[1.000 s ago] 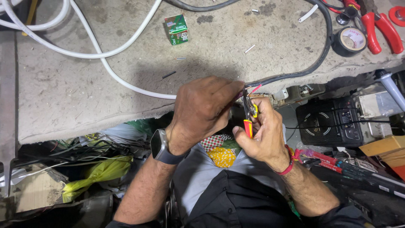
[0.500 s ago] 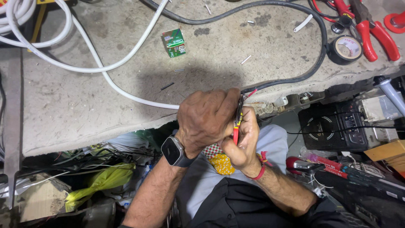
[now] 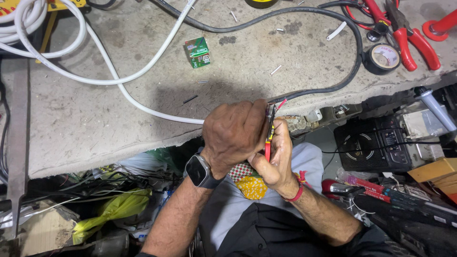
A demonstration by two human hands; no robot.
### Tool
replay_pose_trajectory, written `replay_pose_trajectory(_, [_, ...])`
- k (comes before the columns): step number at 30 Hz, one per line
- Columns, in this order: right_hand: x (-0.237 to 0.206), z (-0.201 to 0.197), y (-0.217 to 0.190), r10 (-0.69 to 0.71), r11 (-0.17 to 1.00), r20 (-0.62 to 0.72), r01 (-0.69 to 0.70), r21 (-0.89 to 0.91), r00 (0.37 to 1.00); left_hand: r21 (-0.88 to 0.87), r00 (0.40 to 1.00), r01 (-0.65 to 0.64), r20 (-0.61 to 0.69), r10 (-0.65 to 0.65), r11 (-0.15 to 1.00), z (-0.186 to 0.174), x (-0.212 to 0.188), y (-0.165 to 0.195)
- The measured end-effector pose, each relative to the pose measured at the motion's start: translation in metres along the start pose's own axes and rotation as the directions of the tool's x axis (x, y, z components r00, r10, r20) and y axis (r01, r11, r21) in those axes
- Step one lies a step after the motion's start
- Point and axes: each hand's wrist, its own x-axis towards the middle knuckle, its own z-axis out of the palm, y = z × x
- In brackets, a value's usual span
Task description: The person strips insulation from a black cable, twists the exposed conductors, and uses pliers and a soldering iron to join and secure the wires. The person also handles a white cable and uses electrical tape to insulate the connection.
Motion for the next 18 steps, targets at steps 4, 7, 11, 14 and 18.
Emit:
replay_pose_trajectory(4, [-0.008,-0.007,-0.002,-0.032,0.954,0.097,0.059,-0.293,0.995,-0.092,0.999,0.047,0.010,-0.046,0.995,-0.005,0.001,0.000])
replay_pose_trajectory(7, [-0.020,-0.014,-0.005,-0.023,0.805,0.248,0.165,-0.569,0.968,-0.187,0.994,0.097,0.059,-0.088,0.978,-0.012,0.003,0.000])
replay_pose_trajectory(11, [-0.024,-0.033,-0.020,-0.171,0.557,0.490,0.494,-0.668,0.855,-0.274,0.993,0.104,0.090,-0.082,0.956,-0.019,0.005,-0.003])
replay_pose_trajectory(14, [0.006,-0.068,-0.052,-0.583,0.195,0.542,0.752,-0.629,0.605,-0.276,0.993,0.095,0.096,-0.071,0.956,-0.022,0.005,-0.005])
replay_pose_trajectory(18, [0.085,-0.125,-0.111,-0.604,-0.045,0.443,0.526,-0.849,0.663,-0.217,0.994,0.062,0.103,-0.041,0.974,-0.024,0.005,-0.001])
